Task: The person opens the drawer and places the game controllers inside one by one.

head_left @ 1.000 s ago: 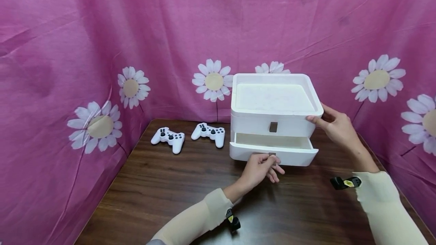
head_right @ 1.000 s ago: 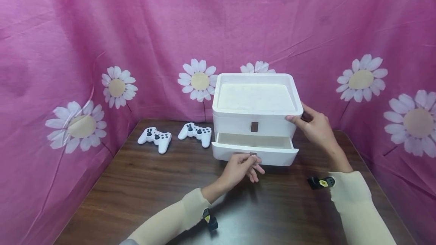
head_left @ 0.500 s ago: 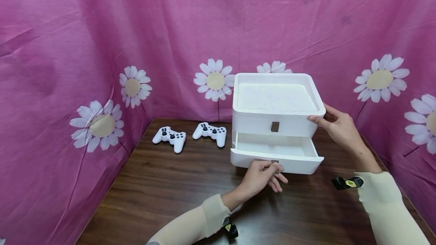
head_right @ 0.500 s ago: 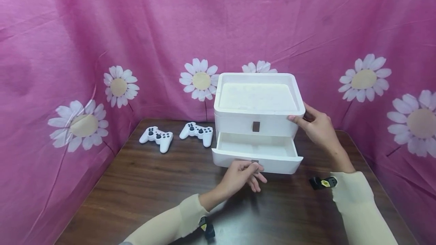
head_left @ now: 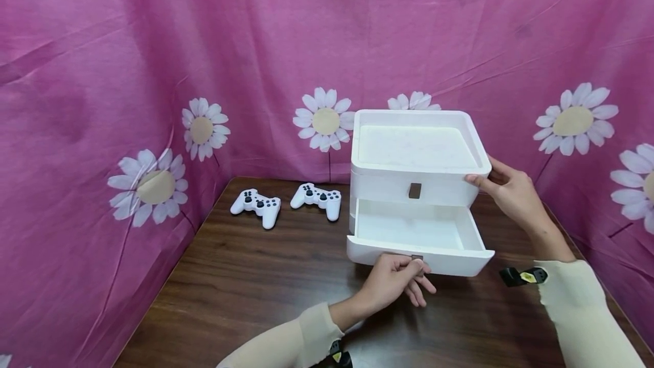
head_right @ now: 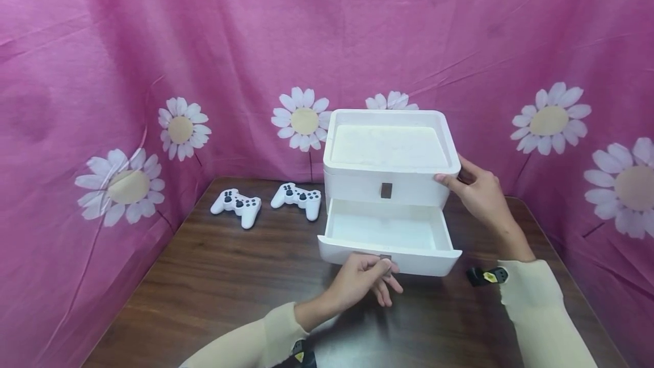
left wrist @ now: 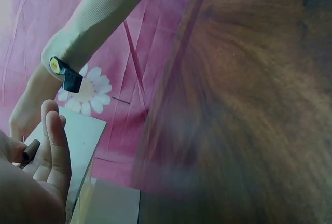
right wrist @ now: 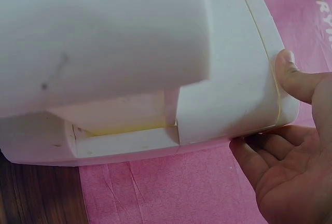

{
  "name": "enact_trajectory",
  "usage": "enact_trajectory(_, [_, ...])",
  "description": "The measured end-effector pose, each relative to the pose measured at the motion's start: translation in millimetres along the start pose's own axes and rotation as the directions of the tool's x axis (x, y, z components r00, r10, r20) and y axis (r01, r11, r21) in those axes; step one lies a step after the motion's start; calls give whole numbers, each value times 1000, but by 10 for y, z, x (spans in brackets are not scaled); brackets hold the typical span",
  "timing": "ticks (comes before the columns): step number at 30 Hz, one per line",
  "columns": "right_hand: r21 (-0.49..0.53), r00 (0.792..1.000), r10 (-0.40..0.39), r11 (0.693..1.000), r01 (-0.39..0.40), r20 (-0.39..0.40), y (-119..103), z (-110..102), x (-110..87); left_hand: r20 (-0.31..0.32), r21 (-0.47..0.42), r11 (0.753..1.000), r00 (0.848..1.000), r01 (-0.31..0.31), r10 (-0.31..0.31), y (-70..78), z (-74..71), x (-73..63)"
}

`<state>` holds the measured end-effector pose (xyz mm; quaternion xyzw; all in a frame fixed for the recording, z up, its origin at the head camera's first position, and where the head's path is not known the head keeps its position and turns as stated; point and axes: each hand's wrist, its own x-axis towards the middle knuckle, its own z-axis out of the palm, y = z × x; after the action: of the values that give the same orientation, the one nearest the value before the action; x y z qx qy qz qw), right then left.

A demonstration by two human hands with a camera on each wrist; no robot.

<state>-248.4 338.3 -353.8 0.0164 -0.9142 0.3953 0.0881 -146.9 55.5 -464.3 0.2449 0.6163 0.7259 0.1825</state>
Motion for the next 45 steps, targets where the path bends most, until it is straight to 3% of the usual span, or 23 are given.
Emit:
enact_trajectory(15, [-13, 1000, -11, 1000, 11, -4, 3, -5, -4, 12, -14, 1000, 1000, 7, -7, -65, 41, -98])
enact_trajectory(22, [-33, 1000, -5, 999, 5, -6, 11, -8, 8, -5, -34, 999, 999, 36, -36, -93, 48, -107])
enact_trajectory(29, [-14, 1000, -6, 1000, 6, -6, 12, 0, 2, 30, -1, 997, 997, 75, -75, -94, -19, -105])
enact_trajectory(34, [-22, 1000, 1, 1000, -1, -5, 9, 3, 4, 49, 79, 990, 991, 118, -122, -44, -90, -115])
enact_trajectory(37, [-21, 1000, 3, 1000, -3, -6, 12, -1, 5, 62, 178, 976, 989, 124, -137, 13, -144, -130])
enact_trajectory(42, [-12, 1000, 2, 1000, -2, -6, 23, -2, 9, 81, 392, 917, 990, 77, -118, 146, -267, -175])
enact_trajectory(45, [-7, 1000, -4, 1000, 4, -13, 28, 3, 13, 91, 472, 880, 990, 54, -109, 284, -339, -223])
